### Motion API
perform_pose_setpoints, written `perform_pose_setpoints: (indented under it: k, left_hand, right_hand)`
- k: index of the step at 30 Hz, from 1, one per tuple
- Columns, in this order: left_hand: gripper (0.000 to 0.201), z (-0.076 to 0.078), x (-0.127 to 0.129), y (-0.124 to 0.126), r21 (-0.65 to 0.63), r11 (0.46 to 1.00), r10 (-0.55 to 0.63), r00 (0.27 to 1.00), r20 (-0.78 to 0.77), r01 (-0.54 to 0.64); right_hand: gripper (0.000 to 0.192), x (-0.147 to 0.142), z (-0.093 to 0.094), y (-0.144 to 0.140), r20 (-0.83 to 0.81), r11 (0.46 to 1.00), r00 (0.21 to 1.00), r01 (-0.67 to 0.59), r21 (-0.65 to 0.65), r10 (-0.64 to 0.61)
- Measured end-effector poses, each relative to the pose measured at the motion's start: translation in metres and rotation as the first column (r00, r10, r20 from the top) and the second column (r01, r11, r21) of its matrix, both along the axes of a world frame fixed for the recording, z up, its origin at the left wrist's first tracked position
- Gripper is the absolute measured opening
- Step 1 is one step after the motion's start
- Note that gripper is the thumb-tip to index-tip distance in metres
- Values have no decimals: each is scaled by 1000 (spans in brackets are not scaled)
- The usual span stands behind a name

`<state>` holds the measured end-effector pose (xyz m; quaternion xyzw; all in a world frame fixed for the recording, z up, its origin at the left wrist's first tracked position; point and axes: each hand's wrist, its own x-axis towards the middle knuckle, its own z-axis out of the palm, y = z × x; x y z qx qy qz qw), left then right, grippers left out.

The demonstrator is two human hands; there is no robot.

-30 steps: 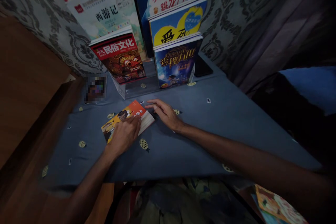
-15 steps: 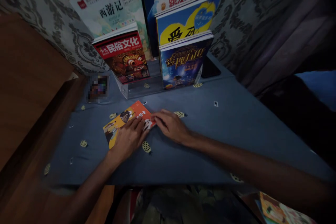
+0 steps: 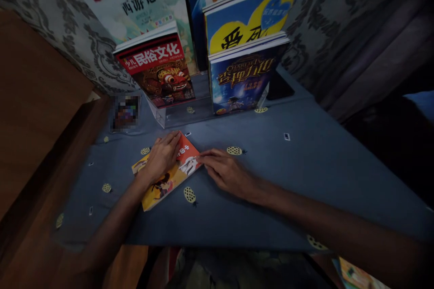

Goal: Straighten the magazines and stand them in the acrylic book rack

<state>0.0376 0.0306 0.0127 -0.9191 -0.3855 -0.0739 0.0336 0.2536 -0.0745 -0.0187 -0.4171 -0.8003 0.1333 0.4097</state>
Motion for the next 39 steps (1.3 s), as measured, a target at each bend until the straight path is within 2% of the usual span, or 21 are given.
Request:
perform_pose_setpoints:
  k: [8,16,24,28,34,39]
  left_hand:
    - [40,-3,-3,-1,-42,998,-36,998,55,38]
    - [40,2,-2,-22,-83,978,-180,976,125,191]
    - [41,8,-3,-51,-181,942,-259,955,143,283]
    - [43,8,-4,-59,-226,927,-273,953,134,298]
    - [46,8,-7,-68,-208,932,-283,954,96,297]
    - [53,5,-11,-80,-190,931,-298,950,92,310]
  right_hand:
    - [35,0,-2,2,-53,999,999,-11,-37,9]
    - [34,-1,3,0,-106,990,994,3,-141,-18]
    - [29,-1,7,0,-302,944,938,68,-324,-171]
    - [30,-2,3,1,-300,950,939,75,-301,-170]
    - [33,-5,3,-2,-186,978,978,56,-199,-94]
    - [36,-6,3,-3,-112,982,992,27,-188,-49]
